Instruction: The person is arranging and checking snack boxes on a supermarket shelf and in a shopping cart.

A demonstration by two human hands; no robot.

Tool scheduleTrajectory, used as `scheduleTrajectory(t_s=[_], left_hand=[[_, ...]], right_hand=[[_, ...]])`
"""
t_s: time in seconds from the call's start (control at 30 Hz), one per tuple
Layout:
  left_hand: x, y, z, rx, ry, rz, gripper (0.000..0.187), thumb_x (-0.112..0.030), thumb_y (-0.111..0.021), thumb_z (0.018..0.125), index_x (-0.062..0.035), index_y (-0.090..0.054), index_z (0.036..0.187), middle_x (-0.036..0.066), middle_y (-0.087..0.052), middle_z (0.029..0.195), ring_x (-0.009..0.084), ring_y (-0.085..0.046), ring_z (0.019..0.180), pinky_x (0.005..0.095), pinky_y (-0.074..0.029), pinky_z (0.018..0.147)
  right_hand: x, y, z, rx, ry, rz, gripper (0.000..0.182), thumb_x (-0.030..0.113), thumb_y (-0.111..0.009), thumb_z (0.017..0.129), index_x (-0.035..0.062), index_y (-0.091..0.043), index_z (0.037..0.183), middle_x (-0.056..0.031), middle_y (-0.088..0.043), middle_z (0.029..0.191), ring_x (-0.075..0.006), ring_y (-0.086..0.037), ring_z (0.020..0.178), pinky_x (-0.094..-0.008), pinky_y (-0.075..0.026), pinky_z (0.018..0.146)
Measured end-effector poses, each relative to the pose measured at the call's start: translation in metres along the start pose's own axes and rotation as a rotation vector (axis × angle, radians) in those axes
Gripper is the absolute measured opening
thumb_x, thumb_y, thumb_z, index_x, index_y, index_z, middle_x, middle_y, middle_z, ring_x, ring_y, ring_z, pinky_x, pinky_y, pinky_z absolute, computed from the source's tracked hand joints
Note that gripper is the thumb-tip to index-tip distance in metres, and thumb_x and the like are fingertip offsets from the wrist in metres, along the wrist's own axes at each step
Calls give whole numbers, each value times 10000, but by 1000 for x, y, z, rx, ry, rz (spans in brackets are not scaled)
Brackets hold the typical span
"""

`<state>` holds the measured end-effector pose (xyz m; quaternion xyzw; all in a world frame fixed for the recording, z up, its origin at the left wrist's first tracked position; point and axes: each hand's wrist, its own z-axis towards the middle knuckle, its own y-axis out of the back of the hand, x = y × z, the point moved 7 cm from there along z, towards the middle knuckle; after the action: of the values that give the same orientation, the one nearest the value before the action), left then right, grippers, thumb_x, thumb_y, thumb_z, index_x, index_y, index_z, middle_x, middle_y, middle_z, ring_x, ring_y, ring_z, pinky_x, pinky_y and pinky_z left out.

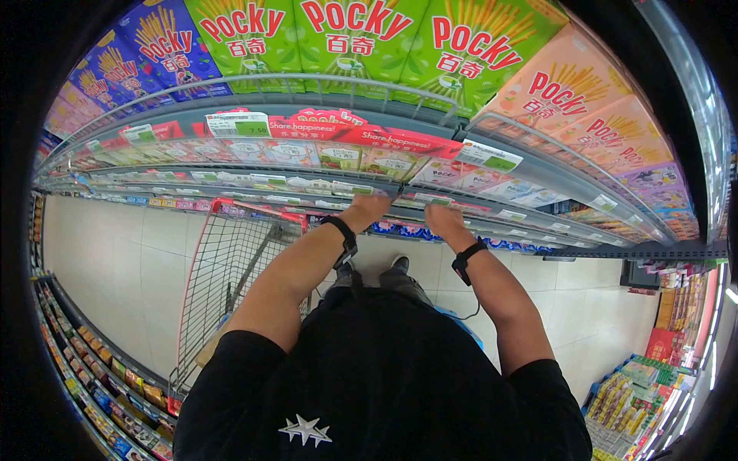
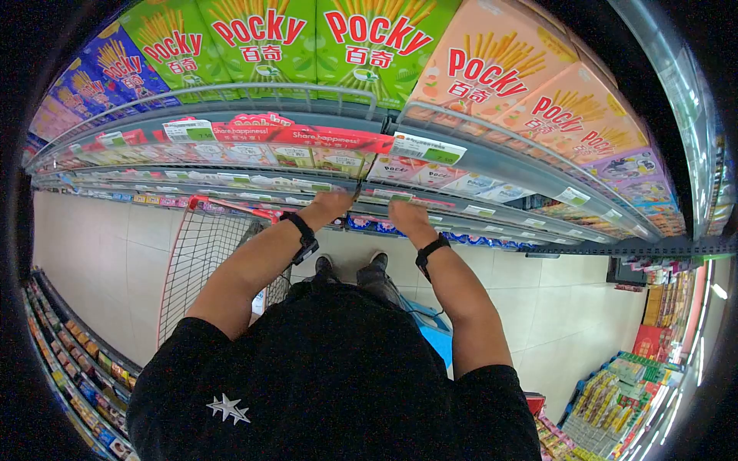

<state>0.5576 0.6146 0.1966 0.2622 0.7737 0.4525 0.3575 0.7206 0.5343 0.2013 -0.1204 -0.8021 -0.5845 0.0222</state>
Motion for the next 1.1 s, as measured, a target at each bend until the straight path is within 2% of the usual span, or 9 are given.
scheduleTrajectory(t_s=[0.37, 0.47, 0.53, 0.57, 0.63, 0.7, 0.73, 0.9, 1.1], left_hand=[[5, 12, -18, -142, 113, -182, 445, -426, -462, 983, -50, -694, 1032, 196, -706, 1019, 350, -684, 996, 491, -537, 867], [2, 20, -33, -213, 100, -203, 412, -397, -527, 945, -12, -671, 975, 214, -707, 928, 370, -689, 950, 508, -534, 859], [-1, 26, -45, -284, 56, -192, 390, -375, -563, 921, 2, -660, 944, 219, -706, 869, 383, -693, 917, 514, -533, 853], [-2, 27, -51, -258, 44, -151, 390, -351, -581, 907, 12, -636, 1040, 236, -693, 954, 388, -668, 993, 506, -508, 912], [1, 21, -62, -231, 28, -109, 424, -326, -599, 893, 22, -612, 1135, 253, -679, 1040, 393, -643, 1068, 497, -484, 970], [-1, 22, -90, -635, -89, -26, 577, -276, -625, 873, 13, -475, 1350, 258, -548, 1305, 403, -500, 1266, 486, -368, 1105], [4, 8, -96, -565, -72, -137, 708, -221, -639, 861, 3, -334, 1460, 227, -390, 1457, 399, -359, 1372, 487, -268, 1171], [20, -42, -156, -586, -70, -323, 676, -149, -656, 827, 11, -392, 1428, 199, -442, 1429, 397, -394, 1351, 461, -316, 1149], [29, -129, -208, -283, 136, -646, 403, -151, -607, 873, -36, -590, 1258, 187, -615, 1247, 355, -614, 1099, 415, -495, 965]], right_hand=[[12, 10, -8, -201, 8, 24, 384, 307, -473, 951, 1, -688, 863, -254, -688, 841, -431, -680, 826, -533, -535, 789], [17, 13, -17, -211, 7, -15, 316, 258, -507, 924, -11, -673, 925, -259, -685, 834, -434, -678, 825, -537, -530, 794], [22, 16, -27, -144, -21, -31, 341, 203, -532, 892, -36, -616, 1120, -300, -658, 1047, -423, -637, 1036, -539, -478, 940], [21, 12, -32, -144, -25, -31, 341, 203, -532, 892, -36, -616, 1120, -300, -658, 1047, -423, -637, 1036, -539, -478, 940], [28, 18, -48, -392, 67, -63, 548, 135, -563, 857, -42, -448, 1363, -288, -498, 1366, -401, -466, 1304, -540, -337, 1111], [31, 7, -67, -409, 83, 6, 622, 122, -563, 852, -32, -374, 1424, -257, -418, 1444, -384, -386, 1368, -536, -285, 1145], [33, 2, -77, -437, 108, 75, 704, 110, -562, 846, -22, -300, 1486, -225, -338, 1522, -367, -306, 1432, -532, -232, 1180], [27, -56, -128, -349, 80, 142, 739, 83, -562, 828, -16, -278, 1503, -209, -316, 1550, -365, -298, 1445, -520, -226, 1188], [6, -111, -180, -175, 34, 295, 712, 132, -547, 873, -7, -270, 1513, -203, -339, 1542, -365, -333, 1420, -472, -272, 1177]])
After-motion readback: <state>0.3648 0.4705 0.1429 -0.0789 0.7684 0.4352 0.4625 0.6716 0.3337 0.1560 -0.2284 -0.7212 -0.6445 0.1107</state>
